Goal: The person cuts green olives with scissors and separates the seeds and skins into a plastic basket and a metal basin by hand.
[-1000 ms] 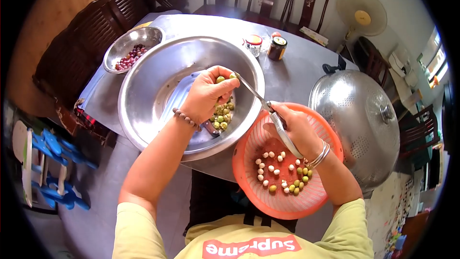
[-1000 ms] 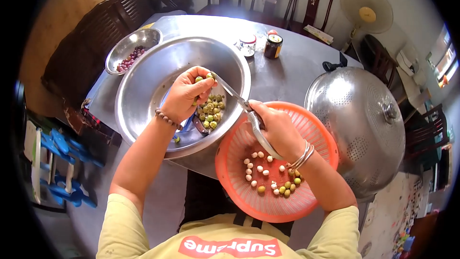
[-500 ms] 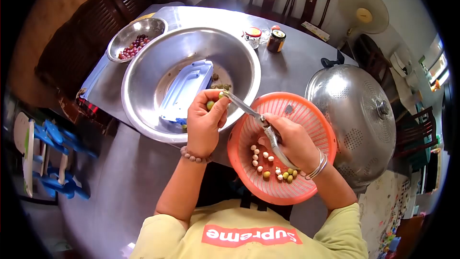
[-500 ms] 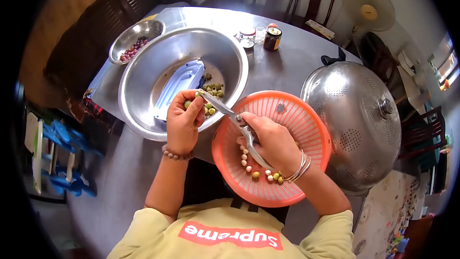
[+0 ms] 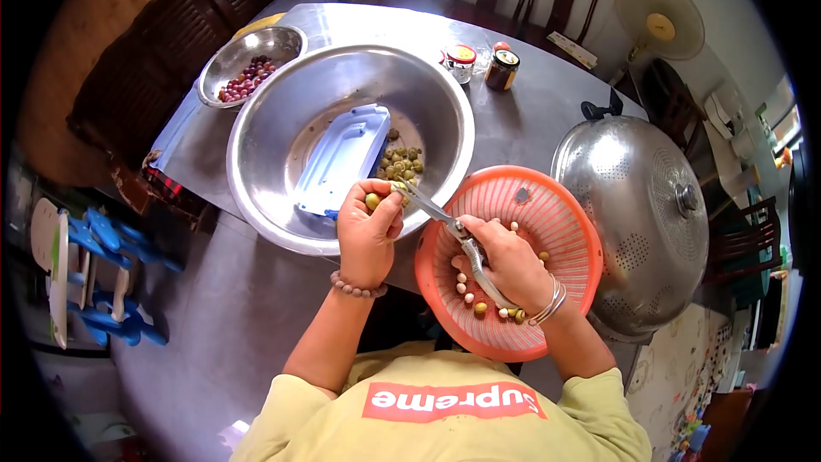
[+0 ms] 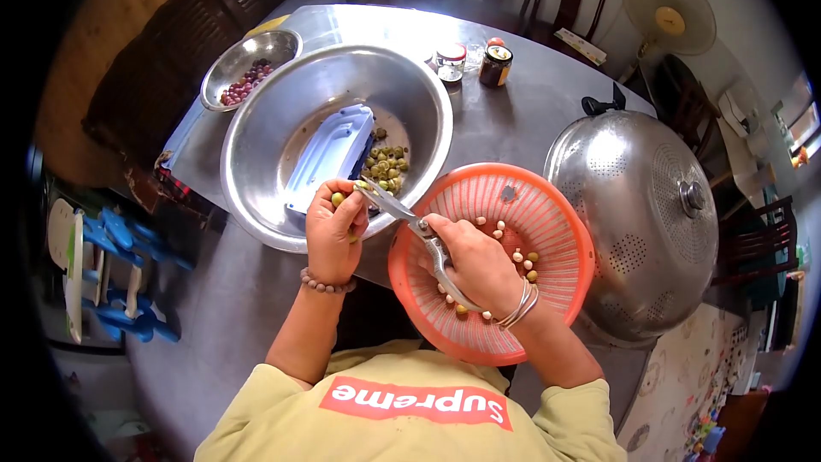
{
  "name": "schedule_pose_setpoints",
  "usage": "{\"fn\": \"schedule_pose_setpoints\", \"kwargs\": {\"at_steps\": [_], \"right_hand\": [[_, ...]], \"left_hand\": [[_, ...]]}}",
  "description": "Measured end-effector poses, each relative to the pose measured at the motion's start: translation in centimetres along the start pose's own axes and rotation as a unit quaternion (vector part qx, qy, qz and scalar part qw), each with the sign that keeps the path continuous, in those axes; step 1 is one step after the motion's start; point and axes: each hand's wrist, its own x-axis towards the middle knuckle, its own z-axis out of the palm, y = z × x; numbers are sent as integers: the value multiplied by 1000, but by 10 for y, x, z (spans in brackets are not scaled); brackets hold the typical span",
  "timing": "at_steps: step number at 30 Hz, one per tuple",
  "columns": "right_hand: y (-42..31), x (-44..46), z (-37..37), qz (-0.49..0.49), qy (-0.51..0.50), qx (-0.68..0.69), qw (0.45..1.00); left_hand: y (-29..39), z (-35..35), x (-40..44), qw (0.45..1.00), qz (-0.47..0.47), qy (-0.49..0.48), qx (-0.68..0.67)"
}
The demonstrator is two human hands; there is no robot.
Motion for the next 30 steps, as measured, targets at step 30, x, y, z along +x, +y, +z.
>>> {"fn": "schedule_pose_setpoints", "kwargs": {"at_steps": [30], "right_hand": [[2, 15, 13, -25, 22, 58, 998]], "left_hand": [[5, 4, 6, 999, -29, 24, -40]]}}
